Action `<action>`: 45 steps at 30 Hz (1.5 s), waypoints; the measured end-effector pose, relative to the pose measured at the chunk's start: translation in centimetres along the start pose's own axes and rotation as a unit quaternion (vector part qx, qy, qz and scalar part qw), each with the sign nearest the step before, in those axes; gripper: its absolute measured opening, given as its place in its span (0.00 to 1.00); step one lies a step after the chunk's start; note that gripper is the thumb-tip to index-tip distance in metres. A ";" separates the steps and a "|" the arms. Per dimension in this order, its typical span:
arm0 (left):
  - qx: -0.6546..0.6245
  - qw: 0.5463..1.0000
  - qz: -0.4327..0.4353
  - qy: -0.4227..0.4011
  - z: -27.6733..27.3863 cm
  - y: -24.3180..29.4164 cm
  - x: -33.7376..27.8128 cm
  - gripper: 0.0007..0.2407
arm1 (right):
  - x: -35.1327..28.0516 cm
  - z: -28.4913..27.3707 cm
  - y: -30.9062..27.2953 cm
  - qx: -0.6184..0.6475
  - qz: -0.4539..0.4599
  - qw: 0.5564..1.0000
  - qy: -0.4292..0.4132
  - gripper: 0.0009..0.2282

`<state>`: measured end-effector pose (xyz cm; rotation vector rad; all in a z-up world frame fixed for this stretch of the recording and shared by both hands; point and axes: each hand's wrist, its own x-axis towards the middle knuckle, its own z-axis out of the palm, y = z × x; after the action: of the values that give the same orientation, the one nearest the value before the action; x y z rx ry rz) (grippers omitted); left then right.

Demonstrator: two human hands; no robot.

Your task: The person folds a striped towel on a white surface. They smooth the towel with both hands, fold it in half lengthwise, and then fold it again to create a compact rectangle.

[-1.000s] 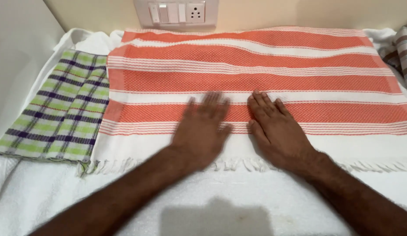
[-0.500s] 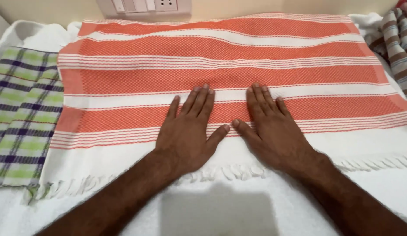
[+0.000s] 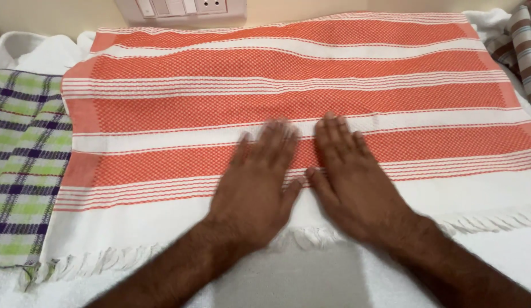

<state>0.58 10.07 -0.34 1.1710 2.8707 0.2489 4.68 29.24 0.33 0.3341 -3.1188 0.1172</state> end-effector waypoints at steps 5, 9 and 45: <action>-0.014 0.999 0.028 0.010 1.1 0.3 -0.6 0.30 | -0.5 1.2 0.2 -0.041 -0.034 0.998 0.019 0.32; -0.021 0.999 0.015 -0.033 -0.7 -0.4 -1.1 0.34 | -0.3 -0.1 -0.4 -0.032 0.028 0.999 -0.026 0.36; -0.030 0.991 0.102 -0.087 -1.5 -0.8 -1.7 0.33 | -6.3 -1.0 8.0 -0.023 0.173 0.983 -0.061 0.36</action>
<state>1.07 8.10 0.97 1.4009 2.5800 0.2237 9.13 38.48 0.65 -0.2126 -3.2612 0.0253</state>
